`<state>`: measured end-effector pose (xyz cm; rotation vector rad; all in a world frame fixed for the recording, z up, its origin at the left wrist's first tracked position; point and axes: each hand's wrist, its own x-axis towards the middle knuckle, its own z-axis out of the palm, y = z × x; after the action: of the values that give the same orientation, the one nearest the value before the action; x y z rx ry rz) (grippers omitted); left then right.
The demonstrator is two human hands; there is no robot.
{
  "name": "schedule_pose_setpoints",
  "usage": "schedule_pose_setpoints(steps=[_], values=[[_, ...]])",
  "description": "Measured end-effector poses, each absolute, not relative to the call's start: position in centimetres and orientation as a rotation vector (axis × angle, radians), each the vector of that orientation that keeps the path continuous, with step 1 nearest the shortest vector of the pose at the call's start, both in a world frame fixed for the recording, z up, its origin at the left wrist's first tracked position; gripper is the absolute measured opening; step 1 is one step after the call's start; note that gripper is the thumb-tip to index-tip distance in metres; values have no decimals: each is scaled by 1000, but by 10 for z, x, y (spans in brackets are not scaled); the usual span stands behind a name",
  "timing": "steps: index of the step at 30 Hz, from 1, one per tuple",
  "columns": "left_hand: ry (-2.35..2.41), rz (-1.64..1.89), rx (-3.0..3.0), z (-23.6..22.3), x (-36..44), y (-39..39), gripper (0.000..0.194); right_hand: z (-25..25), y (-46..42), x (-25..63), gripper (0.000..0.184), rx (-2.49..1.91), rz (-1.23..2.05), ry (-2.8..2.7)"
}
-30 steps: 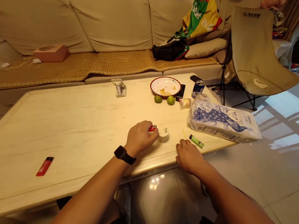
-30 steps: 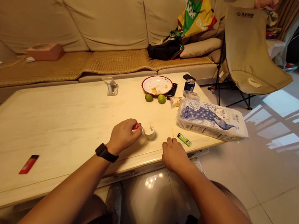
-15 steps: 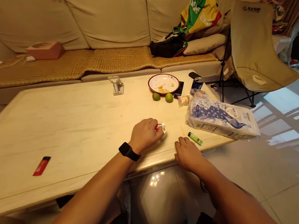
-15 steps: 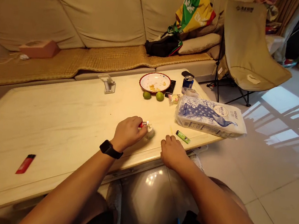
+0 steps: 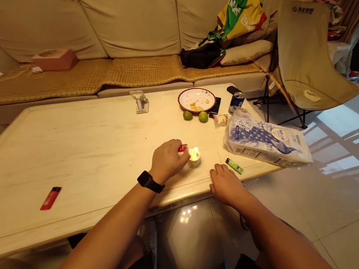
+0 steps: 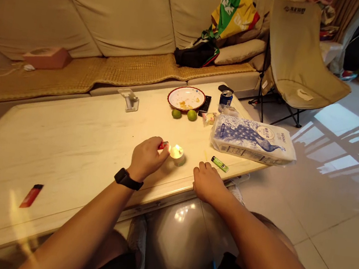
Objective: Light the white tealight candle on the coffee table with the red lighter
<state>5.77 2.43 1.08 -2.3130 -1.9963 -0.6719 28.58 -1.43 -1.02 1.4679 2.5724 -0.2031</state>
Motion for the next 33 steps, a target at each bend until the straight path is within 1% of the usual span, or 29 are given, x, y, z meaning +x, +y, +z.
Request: schedule_pose_setpoints(steps=[4, 14, 33], values=[[-2093, -788, -2223, 8, 34, 22, 32, -12, -14, 287, 35, 1464, -192, 2584], [-2172, -792, -2171, 2, -10, 11, 34, -13, -14, 285, 34, 1480, -191, 2561], [-2203, -697, -2162, -2, -23, 8, 36, -12, -13, 286, 35, 1488, -241, 2556]])
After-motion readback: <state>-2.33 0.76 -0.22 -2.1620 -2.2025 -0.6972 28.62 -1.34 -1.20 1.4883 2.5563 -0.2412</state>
